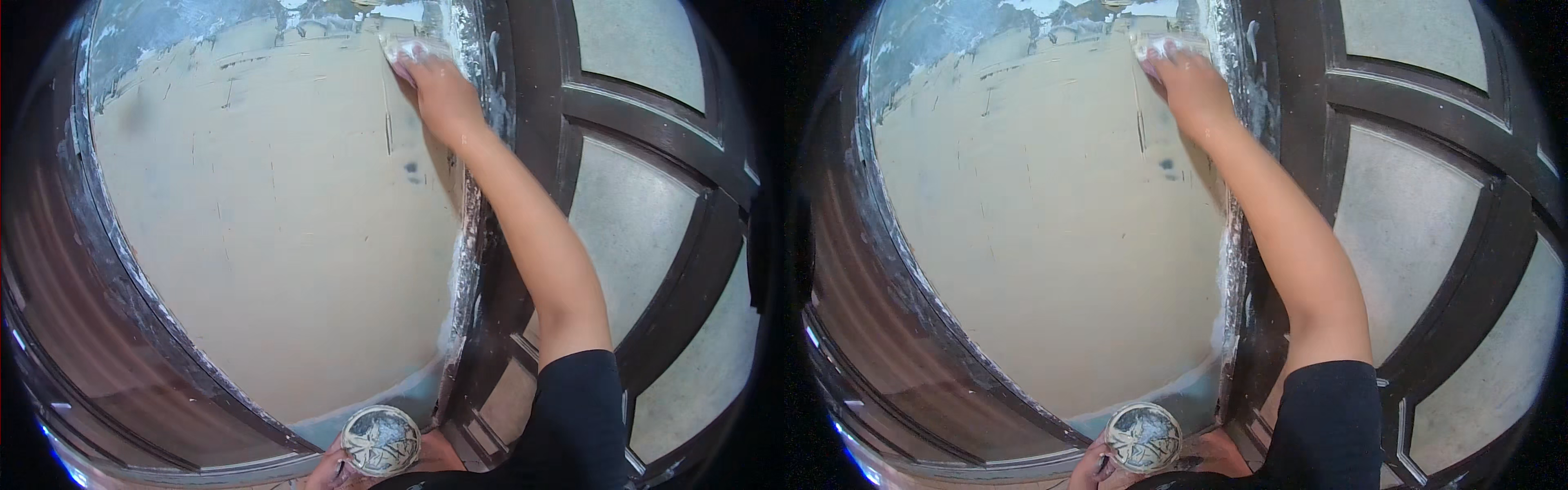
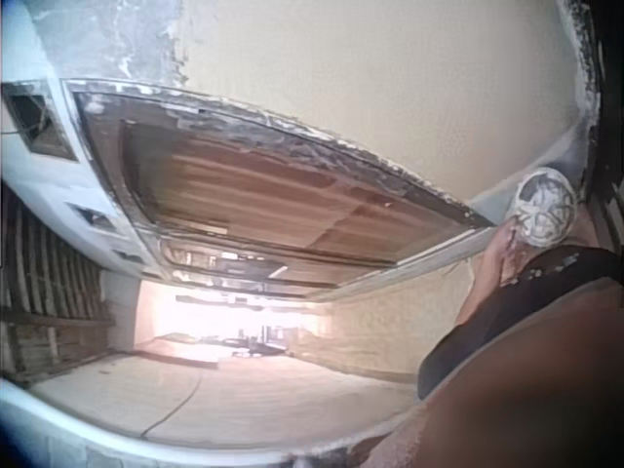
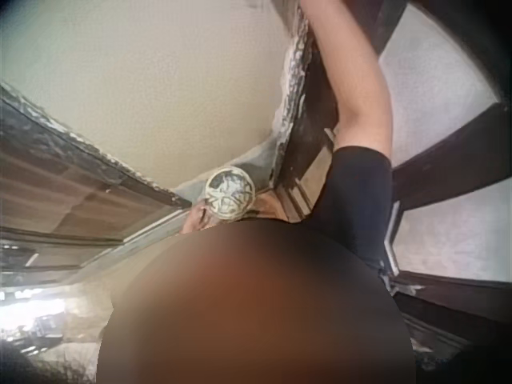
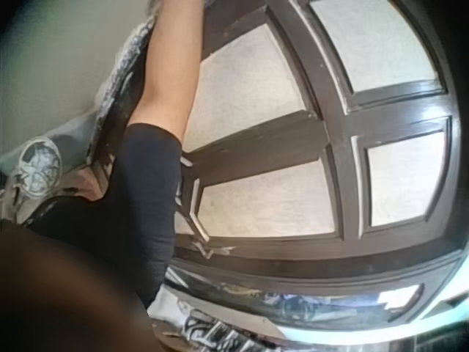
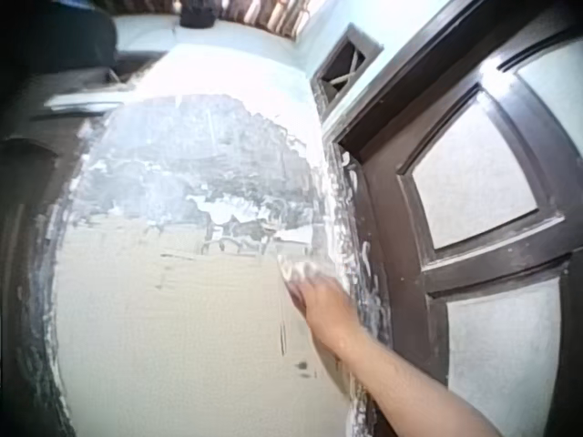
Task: The person applies wall compound from a plastic container to a surface using a putty knife.
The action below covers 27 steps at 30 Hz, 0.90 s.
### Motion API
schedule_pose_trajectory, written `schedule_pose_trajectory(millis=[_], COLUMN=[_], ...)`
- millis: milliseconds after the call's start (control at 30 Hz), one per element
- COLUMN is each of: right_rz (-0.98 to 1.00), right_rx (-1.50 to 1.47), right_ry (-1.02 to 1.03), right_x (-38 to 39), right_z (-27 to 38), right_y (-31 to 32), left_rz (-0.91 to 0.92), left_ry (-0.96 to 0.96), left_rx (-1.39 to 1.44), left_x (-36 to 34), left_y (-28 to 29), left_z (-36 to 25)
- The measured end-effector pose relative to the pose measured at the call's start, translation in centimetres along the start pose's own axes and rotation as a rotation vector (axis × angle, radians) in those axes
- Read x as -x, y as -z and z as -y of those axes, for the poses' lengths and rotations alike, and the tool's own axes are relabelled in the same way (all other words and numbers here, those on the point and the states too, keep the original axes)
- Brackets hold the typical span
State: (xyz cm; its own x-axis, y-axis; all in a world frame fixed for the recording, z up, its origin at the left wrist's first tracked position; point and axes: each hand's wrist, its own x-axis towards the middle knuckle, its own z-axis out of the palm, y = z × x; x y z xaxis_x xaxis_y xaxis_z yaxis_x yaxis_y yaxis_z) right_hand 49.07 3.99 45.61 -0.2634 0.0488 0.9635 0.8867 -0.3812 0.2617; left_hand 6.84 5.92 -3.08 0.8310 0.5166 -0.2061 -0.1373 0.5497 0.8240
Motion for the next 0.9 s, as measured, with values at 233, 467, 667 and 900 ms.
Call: schedule_pose_trajectory(millis=[233,467,667,900], right_rz=[0.157,0.409,0.067,0.103], right_rx=[-0.052,-0.203,-0.166,-0.085], right_ry=[-0.026,0.113,0.184,0.01], right_x=[12.8,19.6,4.9,2.8], right_z=[4.9,4.7,1.5,3.1], right_y=[2.0,6.9,8.4,0.8], left_rz=[0.031,0.049,0.039,-0.014], left_ry=[0.003,0.062,0.023,-0.092], left_rx=[0.101,0.079,0.182,0.297], left_x=[-0.2,-0.5,-0.4,1.1], left_y=[3.8,-3.4,-2.6,-2.2], left_z=[1.8,-2.0,-0.6,0.4])
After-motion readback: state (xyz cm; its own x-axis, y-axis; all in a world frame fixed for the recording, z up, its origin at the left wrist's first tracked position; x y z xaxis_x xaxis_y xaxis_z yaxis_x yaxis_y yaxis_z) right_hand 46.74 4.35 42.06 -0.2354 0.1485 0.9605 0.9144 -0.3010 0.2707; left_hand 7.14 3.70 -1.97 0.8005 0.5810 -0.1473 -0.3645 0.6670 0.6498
